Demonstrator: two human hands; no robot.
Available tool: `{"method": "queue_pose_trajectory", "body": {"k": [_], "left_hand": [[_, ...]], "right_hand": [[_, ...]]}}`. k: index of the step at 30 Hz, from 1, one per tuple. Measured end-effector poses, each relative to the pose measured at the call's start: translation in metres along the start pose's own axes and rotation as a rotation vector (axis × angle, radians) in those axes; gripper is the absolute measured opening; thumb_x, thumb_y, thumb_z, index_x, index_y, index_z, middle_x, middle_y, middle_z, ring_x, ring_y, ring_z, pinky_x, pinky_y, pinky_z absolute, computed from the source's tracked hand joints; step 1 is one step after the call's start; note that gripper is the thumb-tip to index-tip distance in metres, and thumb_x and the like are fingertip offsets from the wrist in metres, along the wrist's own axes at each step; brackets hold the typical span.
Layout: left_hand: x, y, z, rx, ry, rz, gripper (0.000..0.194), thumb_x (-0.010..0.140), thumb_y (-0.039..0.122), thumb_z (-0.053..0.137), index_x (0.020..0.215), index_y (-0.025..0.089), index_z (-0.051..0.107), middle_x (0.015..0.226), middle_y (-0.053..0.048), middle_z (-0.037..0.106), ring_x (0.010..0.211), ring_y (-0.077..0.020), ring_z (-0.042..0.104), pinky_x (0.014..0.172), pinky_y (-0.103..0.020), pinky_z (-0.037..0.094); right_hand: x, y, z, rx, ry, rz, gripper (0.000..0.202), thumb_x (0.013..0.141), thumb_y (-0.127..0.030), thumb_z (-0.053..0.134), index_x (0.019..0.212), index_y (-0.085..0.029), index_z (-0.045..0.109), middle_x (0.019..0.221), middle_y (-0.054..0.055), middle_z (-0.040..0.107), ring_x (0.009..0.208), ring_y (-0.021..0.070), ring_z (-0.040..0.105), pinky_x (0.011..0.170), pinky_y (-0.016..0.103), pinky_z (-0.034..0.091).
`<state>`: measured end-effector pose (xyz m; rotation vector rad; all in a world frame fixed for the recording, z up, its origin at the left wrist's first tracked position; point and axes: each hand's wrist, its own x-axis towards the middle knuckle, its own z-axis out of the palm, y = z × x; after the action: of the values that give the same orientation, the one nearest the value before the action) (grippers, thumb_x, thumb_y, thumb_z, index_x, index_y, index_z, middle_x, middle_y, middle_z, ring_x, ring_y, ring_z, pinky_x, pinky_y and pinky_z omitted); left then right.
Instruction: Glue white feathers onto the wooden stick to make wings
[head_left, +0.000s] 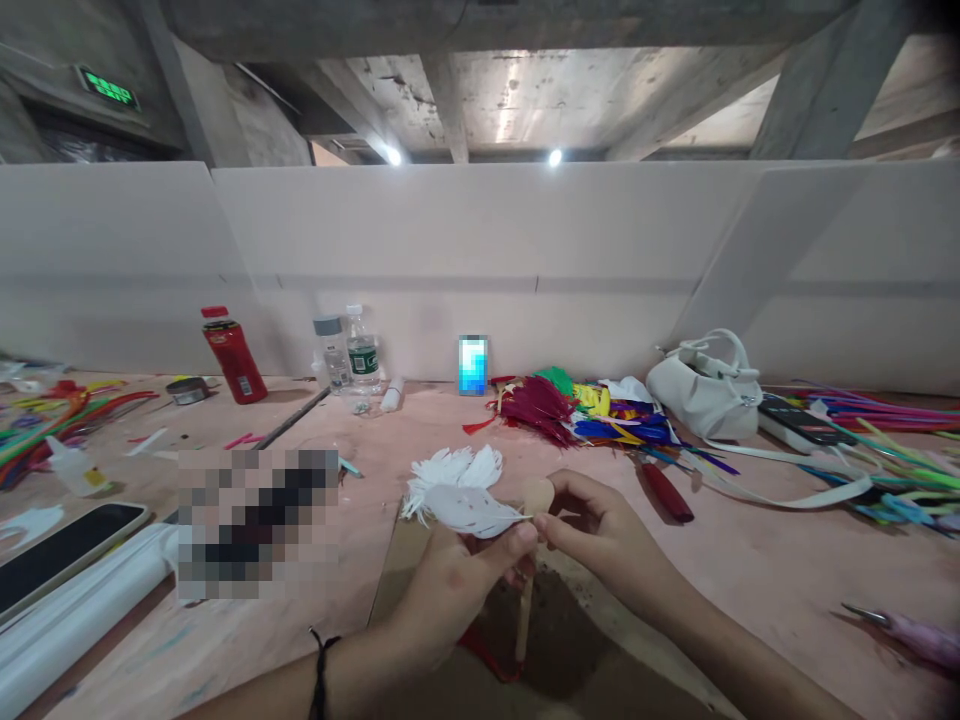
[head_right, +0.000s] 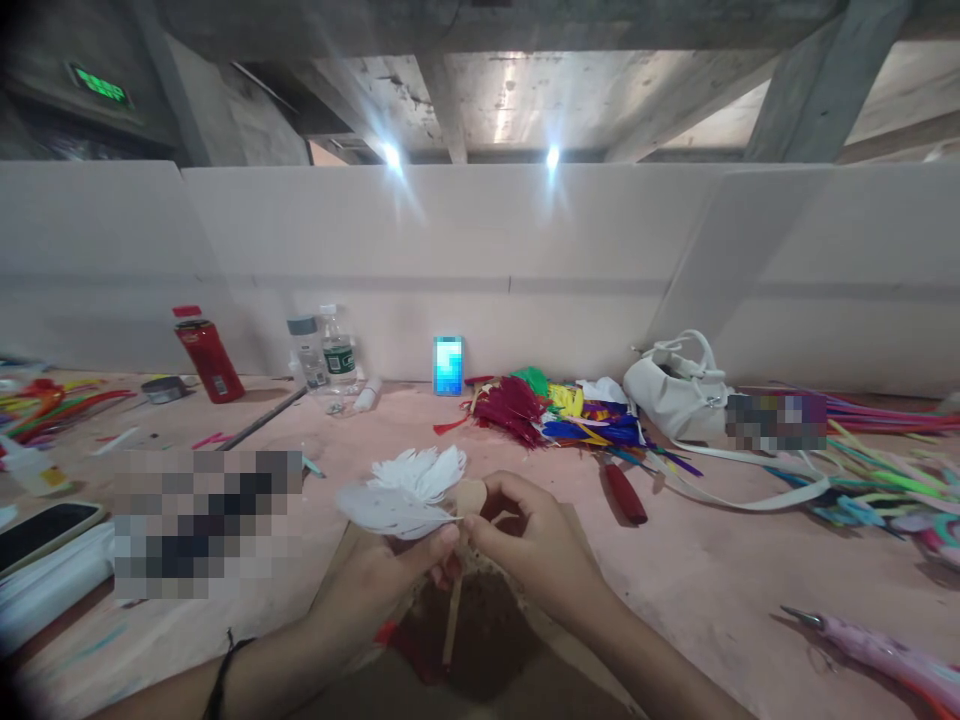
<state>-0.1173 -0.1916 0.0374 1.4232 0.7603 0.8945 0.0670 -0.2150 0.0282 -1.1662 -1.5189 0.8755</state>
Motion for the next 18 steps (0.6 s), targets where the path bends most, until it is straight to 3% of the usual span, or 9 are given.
{"method": "queue_pose_trajectory", "body": {"k": [6, 18], "left_hand": [[0.0004, -0.0035, 0.0001, -0.026, 0.044, 0.025, 0.035, 0.082, 0.053, 0.072, 0.088, 0.020, 0.066, 0.066, 0.001, 0.068, 0.059, -0.0172, 0.067, 0.054, -0.027, 0.056], [0.0020, -0.0053, -0.0006, 0.003, 0.040, 0.011, 0.038, 0.084, 0.055, 0.070, 0.079, 0.017, 0.069, 0.066, -0.003, 0.072, 0.059, -0.0182, 0.070, 0.057, -0.027, 0.057]], "right_hand": [[-0.0004, -0.0037, 0.0006, -0.041, 0.004, -0.006, 0.016, 0.085, -0.037, 0.068, 0.086, -0.021, 0.066, 0.084, 0.002, 0.065, 0.077, 0.0193, 0.061, 0.069, 0.029, 0.050], [-0.0007, -0.0013, 0.0023, -0.033, -0.034, 0.006, 0.019, 0.089, -0.037, 0.066, 0.084, -0.019, 0.068, 0.080, 0.002, 0.065, 0.077, 0.0189, 0.059, 0.069, 0.029, 0.046]]}}
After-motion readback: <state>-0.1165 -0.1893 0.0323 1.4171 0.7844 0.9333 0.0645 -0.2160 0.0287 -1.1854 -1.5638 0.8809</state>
